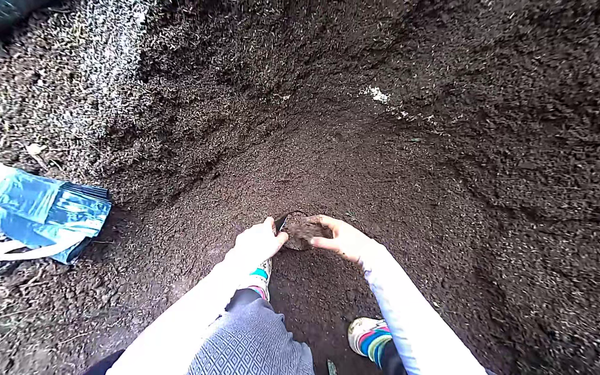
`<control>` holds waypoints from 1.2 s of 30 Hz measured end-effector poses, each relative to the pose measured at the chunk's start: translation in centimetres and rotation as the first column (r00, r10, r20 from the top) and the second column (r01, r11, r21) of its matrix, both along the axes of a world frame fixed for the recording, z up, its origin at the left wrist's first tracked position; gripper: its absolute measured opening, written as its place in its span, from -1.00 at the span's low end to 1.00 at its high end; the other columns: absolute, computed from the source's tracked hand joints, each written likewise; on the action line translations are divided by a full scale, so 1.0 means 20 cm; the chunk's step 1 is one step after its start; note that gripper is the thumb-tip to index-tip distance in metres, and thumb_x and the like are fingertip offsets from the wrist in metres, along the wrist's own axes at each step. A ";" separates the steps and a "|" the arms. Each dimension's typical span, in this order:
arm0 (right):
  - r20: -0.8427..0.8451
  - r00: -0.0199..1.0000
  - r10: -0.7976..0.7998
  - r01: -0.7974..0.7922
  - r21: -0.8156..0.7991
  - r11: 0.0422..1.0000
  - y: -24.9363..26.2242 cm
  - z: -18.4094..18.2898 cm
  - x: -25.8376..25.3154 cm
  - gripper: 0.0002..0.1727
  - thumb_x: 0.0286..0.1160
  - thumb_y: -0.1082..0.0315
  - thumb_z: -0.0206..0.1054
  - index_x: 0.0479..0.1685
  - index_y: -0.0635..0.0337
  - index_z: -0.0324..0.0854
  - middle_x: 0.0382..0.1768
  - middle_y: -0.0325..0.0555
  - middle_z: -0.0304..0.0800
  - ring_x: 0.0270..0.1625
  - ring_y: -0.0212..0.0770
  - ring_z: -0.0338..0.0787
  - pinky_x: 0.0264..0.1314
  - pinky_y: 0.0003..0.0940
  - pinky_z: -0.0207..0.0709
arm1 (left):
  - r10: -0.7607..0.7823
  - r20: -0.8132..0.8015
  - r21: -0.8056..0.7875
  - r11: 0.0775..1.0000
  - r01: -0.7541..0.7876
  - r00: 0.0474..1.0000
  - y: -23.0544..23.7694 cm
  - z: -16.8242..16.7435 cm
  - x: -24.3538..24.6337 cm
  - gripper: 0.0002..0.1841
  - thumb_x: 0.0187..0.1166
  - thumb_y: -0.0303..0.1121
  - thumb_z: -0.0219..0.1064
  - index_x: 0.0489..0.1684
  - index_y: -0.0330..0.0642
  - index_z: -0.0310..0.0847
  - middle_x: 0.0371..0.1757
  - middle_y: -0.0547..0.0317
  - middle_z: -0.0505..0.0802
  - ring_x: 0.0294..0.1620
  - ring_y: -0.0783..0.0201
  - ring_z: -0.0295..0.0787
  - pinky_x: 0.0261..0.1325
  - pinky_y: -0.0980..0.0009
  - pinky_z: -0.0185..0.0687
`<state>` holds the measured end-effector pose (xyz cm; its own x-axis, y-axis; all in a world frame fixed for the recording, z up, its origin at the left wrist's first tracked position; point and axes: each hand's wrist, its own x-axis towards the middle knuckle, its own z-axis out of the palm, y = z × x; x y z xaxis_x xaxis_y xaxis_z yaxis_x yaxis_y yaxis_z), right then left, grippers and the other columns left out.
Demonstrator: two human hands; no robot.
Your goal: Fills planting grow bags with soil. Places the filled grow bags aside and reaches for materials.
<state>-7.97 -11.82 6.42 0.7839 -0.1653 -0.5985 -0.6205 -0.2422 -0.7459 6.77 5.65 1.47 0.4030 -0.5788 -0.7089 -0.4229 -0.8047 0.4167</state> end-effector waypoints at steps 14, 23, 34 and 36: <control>0.177 0.793 -0.583 0.507 0.339 0.793 0.27 -0.08 0.21 -0.74 0.76 0.37 -0.13 -0.22 0.15 0.47 -0.53 -0.37 0.44 -0.51 -0.49 0.43 -0.39 -0.55 0.40 | 0.044 -0.341 -0.188 0.976 -0.114 0.939 0.07 -0.11 -0.05 -0.60 0.92 -0.14 -0.09 -0.05 -0.24 0.59 -0.32 0.08 0.62 -0.31 0.16 0.57 -0.09 0.07 0.49; 0.105 0.789 -0.606 0.535 0.368 0.761 0.19 -0.16 0.24 -0.75 0.84 0.33 -0.12 -0.09 0.17 0.46 -0.50 -0.30 0.47 -0.51 -0.43 0.46 -0.39 -0.50 0.43 | 0.164 -0.345 -0.187 0.953 -0.239 0.924 0.09 -0.07 -0.06 -0.52 0.95 -0.13 -0.20 0.05 -0.25 0.63 -0.28 0.10 0.65 -0.30 0.23 0.58 -0.08 0.17 0.52; -0.224 0.962 -0.157 0.119 -0.177 0.977 -0.14 -0.26 0.03 -0.27 0.84 -0.20 -0.05 0.52 0.32 0.44 0.27 0.26 0.69 0.23 0.08 0.72 0.37 0.06 0.53 | 0.114 -0.272 0.112 0.990 -0.086 0.956 -0.02 -0.06 -0.03 -0.13 0.72 0.39 -0.06 0.48 -0.34 0.57 0.45 -0.33 0.70 0.53 -0.21 0.60 0.55 -0.30 0.36; -0.322 0.946 -0.028 -0.035 -0.190 0.981 -0.12 -0.35 0.01 -0.26 0.81 -0.22 0.01 0.42 0.34 0.57 0.28 0.28 0.72 0.27 0.12 0.73 0.43 0.15 0.48 | 0.136 -0.276 0.112 0.988 -0.108 0.952 -0.05 -0.08 -0.03 -0.22 0.79 0.28 -0.05 0.43 -0.37 0.58 0.44 -0.30 0.70 0.50 -0.16 0.61 0.53 -0.23 0.39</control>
<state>-7.87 -14.17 -0.66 0.5552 -0.2990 -0.7761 -0.8184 -0.3627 -0.4457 6.21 4.65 -0.15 0.2420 -0.4626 -0.8529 -0.1954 -0.8842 0.4242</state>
